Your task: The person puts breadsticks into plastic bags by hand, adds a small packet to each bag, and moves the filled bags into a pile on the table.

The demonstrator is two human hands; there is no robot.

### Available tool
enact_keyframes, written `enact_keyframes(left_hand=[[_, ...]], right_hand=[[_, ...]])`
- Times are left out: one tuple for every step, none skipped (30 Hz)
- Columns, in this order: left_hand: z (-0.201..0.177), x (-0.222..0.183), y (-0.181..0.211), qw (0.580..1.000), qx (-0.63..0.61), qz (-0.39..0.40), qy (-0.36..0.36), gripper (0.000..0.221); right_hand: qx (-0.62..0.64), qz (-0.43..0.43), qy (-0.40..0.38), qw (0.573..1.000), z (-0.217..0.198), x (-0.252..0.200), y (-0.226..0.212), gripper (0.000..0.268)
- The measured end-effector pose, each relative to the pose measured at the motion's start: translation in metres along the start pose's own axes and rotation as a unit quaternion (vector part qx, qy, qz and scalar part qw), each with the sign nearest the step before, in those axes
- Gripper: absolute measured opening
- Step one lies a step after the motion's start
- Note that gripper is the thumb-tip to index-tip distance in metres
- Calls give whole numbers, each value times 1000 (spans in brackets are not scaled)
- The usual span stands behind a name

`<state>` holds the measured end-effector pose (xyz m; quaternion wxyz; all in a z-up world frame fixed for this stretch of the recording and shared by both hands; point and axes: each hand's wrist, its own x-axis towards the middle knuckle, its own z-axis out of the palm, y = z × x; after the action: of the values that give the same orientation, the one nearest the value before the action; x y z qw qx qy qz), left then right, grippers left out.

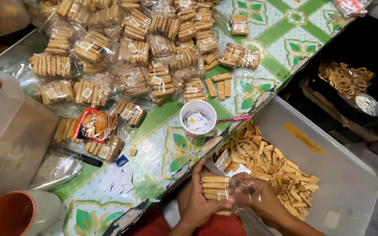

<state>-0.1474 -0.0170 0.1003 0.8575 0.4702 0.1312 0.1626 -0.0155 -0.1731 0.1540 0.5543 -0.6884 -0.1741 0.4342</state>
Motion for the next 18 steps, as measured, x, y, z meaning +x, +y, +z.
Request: enact_keyframes(left_hand=[[-1, 0, -1, 1000, -8, 10, -16, 128], [-2, -2, -3, 999, -15, 19, -31, 126], [-3, -3, -4, 998, -23, 28, -45, 124], [-4, -4, -5, 997, -61, 13, -48, 118], [-4, -5, -7, 994, -99, -2, -50, 111], [-4, -5, -8, 989, -136, -18, -53, 105], [-3, -5, -8, 990, -131, -14, -52, 97], [0, -4, -10, 991, -127, -7, -50, 90], [4, -3, -10, 991, -123, 0, -47, 82], [6, -3, -10, 988, -148, -18, -34, 82], [8, -3, -10, 984, -173, -37, -20, 82], [10, -2, -8, 979, -197, -54, -8, 81], [10, -2, -6, 981, -183, -60, -3, 86], [9, -1, -4, 983, -170, -63, 3, 91], [9, 0, -4, 985, -158, -66, 9, 97], [8, -1, -5, 987, -153, -51, 16, 98], [8, -1, -8, 988, -147, -36, 23, 98], [8, -1, -12, 989, -143, -20, 30, 99]], right_hand=[[-35, -23, -3, 999, -2, 1, 1, 16], [-70, -46, -7, 996, -2, 0, 2, 19], [-104, -69, -12, 992, -3, -1, 2, 23], [-100, -63, -9, 993, -4, 0, 2, 20], [-96, -57, -7, 994, -3, -1, 1, 17], [-91, -52, -4, 994, -1, -2, 0, 15], [-133, -72, 14, 988, 1, -2, 0, 18], [-177, -93, 30, 979, 3, -2, -2, 22], [-220, -114, 47, 968, 4, -1, -3, 26], [-247, -157, 55, 955, 6, -2, -4, 25], [-274, -200, 63, 939, 5, -3, -5, 24], [-300, -243, 73, 919, 4, -2, -7, 25], [-248, -207, 62, 944, 0, -1, -9, 24], [-197, -171, 49, 964, -7, 0, -12, 24], [-145, -135, 36, 979, -13, 0, -15, 27], [-88, -107, 5, 990, -20, -2, -17, 38], [-30, -77, -25, 996, -27, -6, -18, 50], [27, -46, -55, 997, -35, -9, -19, 62]])
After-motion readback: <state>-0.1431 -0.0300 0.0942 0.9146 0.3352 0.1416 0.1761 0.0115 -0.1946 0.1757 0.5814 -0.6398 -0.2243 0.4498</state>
